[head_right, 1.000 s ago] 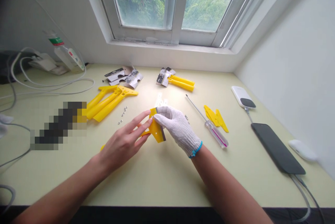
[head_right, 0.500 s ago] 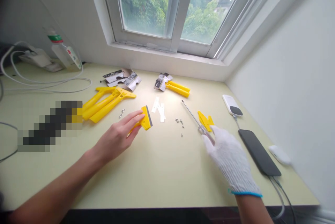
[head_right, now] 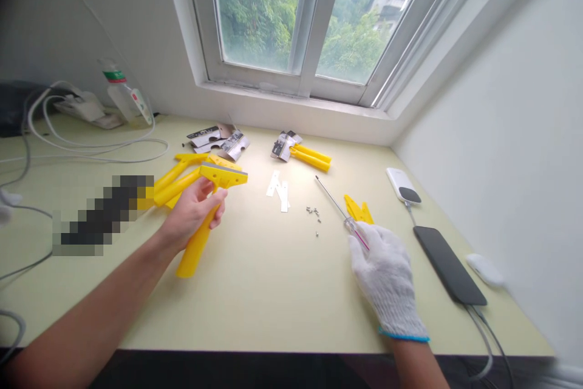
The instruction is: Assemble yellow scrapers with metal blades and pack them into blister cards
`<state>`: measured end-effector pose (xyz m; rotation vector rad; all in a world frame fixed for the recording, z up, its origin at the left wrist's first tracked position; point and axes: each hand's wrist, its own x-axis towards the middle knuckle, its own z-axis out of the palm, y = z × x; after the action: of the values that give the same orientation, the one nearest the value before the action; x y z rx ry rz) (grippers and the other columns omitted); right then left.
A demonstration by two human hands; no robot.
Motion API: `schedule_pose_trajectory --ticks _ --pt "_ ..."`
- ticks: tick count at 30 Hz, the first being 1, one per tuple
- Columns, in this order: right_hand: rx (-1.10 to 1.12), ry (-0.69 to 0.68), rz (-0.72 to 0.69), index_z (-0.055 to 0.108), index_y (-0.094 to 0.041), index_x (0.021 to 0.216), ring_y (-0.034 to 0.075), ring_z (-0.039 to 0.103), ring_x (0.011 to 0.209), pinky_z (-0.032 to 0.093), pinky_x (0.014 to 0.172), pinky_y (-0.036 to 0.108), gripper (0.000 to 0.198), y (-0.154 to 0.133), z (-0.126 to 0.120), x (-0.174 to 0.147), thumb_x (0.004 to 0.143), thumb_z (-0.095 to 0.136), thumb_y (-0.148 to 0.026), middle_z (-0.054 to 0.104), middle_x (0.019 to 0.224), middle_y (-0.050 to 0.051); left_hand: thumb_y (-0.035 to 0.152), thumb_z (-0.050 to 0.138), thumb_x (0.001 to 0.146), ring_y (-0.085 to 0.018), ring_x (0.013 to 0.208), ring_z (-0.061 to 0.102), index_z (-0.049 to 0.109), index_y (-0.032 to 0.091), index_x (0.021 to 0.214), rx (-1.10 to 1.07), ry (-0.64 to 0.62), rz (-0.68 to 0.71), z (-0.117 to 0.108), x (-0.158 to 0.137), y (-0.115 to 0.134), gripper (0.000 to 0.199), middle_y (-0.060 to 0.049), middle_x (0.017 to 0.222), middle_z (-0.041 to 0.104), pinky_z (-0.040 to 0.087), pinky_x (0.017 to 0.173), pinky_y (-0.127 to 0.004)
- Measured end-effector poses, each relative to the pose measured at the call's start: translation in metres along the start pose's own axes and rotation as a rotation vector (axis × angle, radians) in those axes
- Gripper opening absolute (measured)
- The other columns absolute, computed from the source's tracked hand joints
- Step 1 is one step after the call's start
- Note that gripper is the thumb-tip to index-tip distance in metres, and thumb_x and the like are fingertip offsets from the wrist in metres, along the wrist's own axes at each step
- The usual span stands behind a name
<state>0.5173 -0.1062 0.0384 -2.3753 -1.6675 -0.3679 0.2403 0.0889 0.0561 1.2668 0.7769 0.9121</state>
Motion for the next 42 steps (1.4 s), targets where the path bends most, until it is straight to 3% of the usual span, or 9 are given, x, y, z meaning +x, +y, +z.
schedule_pose_trajectory --ticks 8,22,26,31,37,42 --pt "0.125 -0.086 -0.130 0.061 -0.019 0.118 0.017 0.062 0.099 0.055 0.086 0.036 0.028 -0.023 0.025 0.016 0.097 0.055 -0.037 0.061 0.119 0.009 0.033 0.065 0.080 -0.004 0.049 0.047 0.052 0.020 0.108 -0.022 -0.109 -0.077 0.011 -0.007 -0.009 0.033 0.005 0.081 0.049 0.038 0.037 -0.015" --pt "0.205 -0.079 -0.220 0.059 -0.017 0.121 0.019 0.061 0.103 0.054 0.089 0.039 0.032 -0.031 0.032 0.021 0.096 0.057 -0.036 0.059 0.123 0.010 0.035 0.063 0.084 -0.003 0.052 0.047 0.050 0.021 0.108 -0.053 -0.187 -0.115 0.015 -0.011 -0.016 0.031 0.002 0.090 0.050 0.037 0.037 -0.015" --pt "0.233 -0.073 -0.245 0.061 -0.016 0.115 0.015 0.063 0.090 0.055 0.080 0.034 0.029 -0.031 0.036 0.027 0.096 0.055 -0.038 0.063 0.110 0.008 0.035 0.065 0.083 -0.004 0.051 0.047 0.051 0.021 0.106 -0.034 -0.182 -0.126 0.016 -0.010 -0.018 0.030 0.003 0.087 0.049 0.037 0.036 -0.015" --pt "0.286 -0.038 -0.272 0.063 -0.018 0.094 0.017 0.062 0.064 0.051 0.061 0.031 0.016 -0.031 0.028 0.031 0.094 0.051 -0.029 0.064 0.078 0.007 0.033 0.061 0.086 -0.004 0.052 0.049 0.051 0.021 0.109 -0.045 -0.213 -0.137 0.017 -0.011 -0.019 0.028 0.000 0.098 0.052 0.037 0.036 -0.016" --pt "0.395 0.024 -0.280 0.053 -0.021 0.095 0.017 0.063 0.065 0.050 0.060 0.029 0.006 -0.070 0.007 0.050 0.092 0.048 -0.022 0.064 0.078 0.004 0.032 0.060 0.087 -0.002 0.052 0.049 0.051 0.021 0.116 -0.032 -0.291 -0.162 0.022 -0.015 -0.020 0.032 -0.005 0.112 0.054 0.037 0.037 -0.016" --pt "0.513 0.081 -0.343 0.049 -0.019 0.096 0.015 0.061 0.062 0.047 0.057 0.026 0.010 -0.105 0.014 0.067 0.087 0.050 -0.015 0.063 0.077 0.002 0.034 0.057 0.090 -0.007 0.050 0.050 0.051 0.020 0.115 0.029 -0.301 -0.138 0.026 -0.020 -0.024 0.029 -0.001 0.085 0.058 0.037 0.036 -0.017"
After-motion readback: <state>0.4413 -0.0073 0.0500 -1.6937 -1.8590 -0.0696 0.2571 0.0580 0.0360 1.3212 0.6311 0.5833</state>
